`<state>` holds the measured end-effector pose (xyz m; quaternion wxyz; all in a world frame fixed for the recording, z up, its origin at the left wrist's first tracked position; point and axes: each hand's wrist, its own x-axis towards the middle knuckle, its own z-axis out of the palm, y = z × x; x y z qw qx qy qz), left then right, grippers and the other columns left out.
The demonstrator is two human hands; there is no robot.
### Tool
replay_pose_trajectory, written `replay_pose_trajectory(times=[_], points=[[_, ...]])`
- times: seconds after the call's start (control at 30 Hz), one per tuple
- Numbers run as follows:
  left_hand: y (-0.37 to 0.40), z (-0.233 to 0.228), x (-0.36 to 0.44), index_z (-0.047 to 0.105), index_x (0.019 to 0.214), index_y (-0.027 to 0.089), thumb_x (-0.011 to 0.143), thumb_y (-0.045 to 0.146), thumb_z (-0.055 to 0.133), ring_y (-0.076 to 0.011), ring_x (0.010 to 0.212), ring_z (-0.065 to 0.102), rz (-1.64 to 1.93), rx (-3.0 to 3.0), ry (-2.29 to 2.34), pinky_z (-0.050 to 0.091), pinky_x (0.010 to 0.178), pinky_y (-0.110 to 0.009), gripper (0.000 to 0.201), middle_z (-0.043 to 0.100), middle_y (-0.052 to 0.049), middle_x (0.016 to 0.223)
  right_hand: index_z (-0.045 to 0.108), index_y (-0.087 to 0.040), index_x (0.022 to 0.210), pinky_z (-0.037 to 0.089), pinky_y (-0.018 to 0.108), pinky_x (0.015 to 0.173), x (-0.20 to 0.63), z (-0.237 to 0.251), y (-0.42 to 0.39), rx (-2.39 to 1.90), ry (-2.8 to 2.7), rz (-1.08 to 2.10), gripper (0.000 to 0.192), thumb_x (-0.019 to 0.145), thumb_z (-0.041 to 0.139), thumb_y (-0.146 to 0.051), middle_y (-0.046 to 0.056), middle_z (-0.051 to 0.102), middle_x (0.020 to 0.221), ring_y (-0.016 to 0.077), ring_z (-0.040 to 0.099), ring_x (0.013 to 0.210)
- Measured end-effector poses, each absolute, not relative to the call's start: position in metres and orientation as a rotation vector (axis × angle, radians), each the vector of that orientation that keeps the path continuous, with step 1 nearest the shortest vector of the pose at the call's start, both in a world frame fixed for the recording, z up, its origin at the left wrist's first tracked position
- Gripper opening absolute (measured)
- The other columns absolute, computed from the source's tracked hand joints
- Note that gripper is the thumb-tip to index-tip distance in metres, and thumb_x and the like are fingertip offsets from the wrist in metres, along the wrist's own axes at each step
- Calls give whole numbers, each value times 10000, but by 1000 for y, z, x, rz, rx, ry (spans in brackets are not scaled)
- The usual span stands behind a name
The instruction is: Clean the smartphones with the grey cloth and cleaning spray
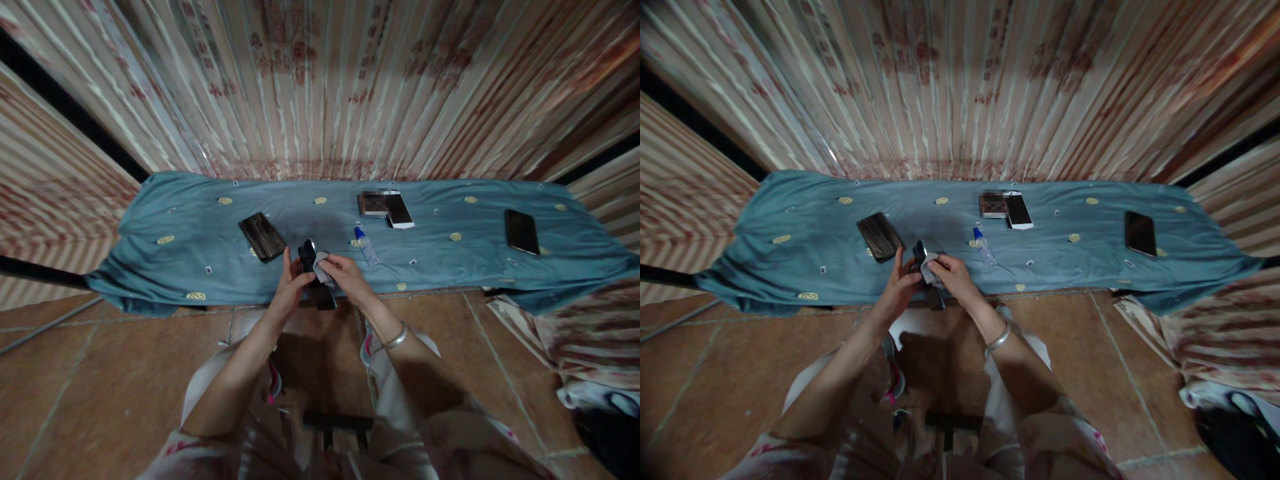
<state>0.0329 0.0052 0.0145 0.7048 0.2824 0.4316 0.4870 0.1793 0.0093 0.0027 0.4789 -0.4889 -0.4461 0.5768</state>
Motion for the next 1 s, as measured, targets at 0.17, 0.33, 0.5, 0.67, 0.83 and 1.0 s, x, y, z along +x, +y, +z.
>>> replay_pose_trajectory(times=[0.17,0.33,0.5,0.67,0.83,1.0], points=[[6,25,36,127,1577,313,690,188,777,-224,1166,587,1126,523,1027,538,839,-312,1106,527,-93,1425,741,-188,854,448,232,632,183,-2,7,-1196,-1120,1392,345,727,724,-508,-16,692,744,118,583,650],[6,22,39,215,1555,292,715,177,784,-185,1039,642,1170,453,1070,543,753,-259,1021,576,-83,1337,764,-206,985,516,289,763,178,-6,4,-1233,-1241,1289,365,784,685,-501,7,749,866,170,668,789],[9,16,39,363,1466,222,710,172,794,-133,873,669,1245,404,1022,529,782,-232,871,669,-28,1056,746,-225,1072,553,338,826,170,-4,-2,-1245,-1403,1180,344,843,649,-463,29,767,981,215,700,915],[11,16,39,413,1342,196,683,164,795,-118,718,652,1244,360,997,510,716,-231,763,679,24,845,707,-230,1168,565,359,878,166,3,-10,-1217,-1514,1130,339,877,633,-388,52,742,1094,220,701,976],[11,16,38,481,1175,204,665,206,794,-107,649,616,1230,370,1012,478,642,-224,598,650,53,756,689,-218,1189,556,349,904,166,11,-15,-1221,-1610,1062,316,902,611,-322,67,716,1129,210,685,1012],[14,14,37,519,1114,210,660,308,806,-100,628,601,1256,404,1021,459,612,-219,546,647,55,754,682,-209,1184,554,327,880,165,15,-20,-1216,-1695,1011,291,917,600,-287,75,699,1148,198,672,1021]])
